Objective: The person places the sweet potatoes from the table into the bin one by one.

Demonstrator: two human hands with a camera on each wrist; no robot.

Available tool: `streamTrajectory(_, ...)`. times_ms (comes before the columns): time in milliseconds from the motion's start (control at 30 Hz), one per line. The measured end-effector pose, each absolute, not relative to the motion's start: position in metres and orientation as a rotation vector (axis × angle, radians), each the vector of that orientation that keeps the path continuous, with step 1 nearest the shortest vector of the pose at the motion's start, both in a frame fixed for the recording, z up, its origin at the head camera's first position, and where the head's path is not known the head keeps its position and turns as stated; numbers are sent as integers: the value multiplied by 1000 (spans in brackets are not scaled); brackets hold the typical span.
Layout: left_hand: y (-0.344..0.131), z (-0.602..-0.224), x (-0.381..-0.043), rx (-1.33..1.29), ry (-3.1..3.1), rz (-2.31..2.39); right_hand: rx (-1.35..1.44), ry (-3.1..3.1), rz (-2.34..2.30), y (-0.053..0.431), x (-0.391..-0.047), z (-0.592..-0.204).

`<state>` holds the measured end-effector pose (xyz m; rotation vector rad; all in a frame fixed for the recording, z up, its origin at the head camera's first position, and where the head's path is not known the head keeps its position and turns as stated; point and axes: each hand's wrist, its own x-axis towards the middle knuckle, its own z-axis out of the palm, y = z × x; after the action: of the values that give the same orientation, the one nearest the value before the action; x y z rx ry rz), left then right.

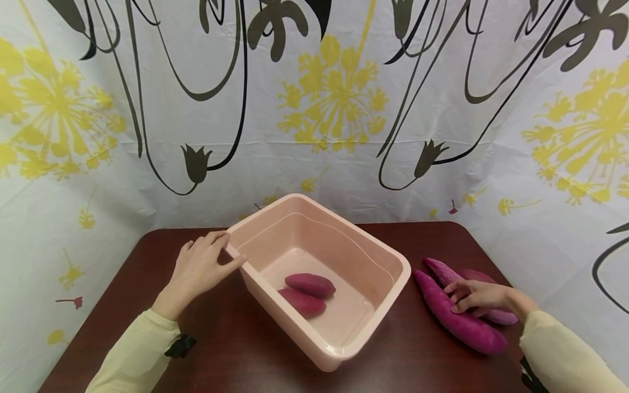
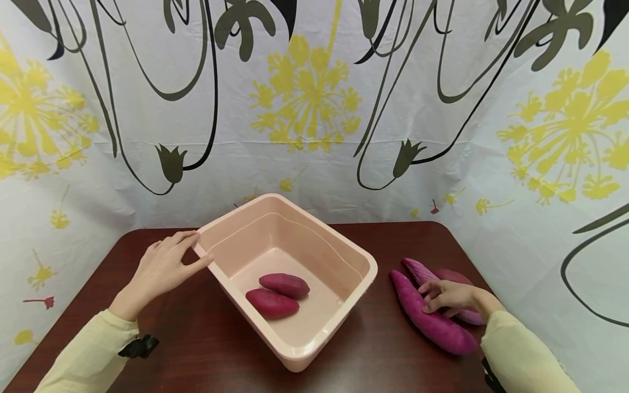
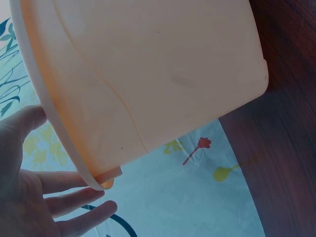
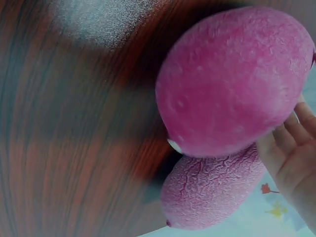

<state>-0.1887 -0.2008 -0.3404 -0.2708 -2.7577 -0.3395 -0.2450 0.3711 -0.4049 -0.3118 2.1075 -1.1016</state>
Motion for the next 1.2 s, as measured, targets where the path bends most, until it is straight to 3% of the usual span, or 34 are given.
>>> streamTrajectory(1200,-200,-340,-189,-265,-2752,-338,-157,2110,-1053,348,-243,-424)
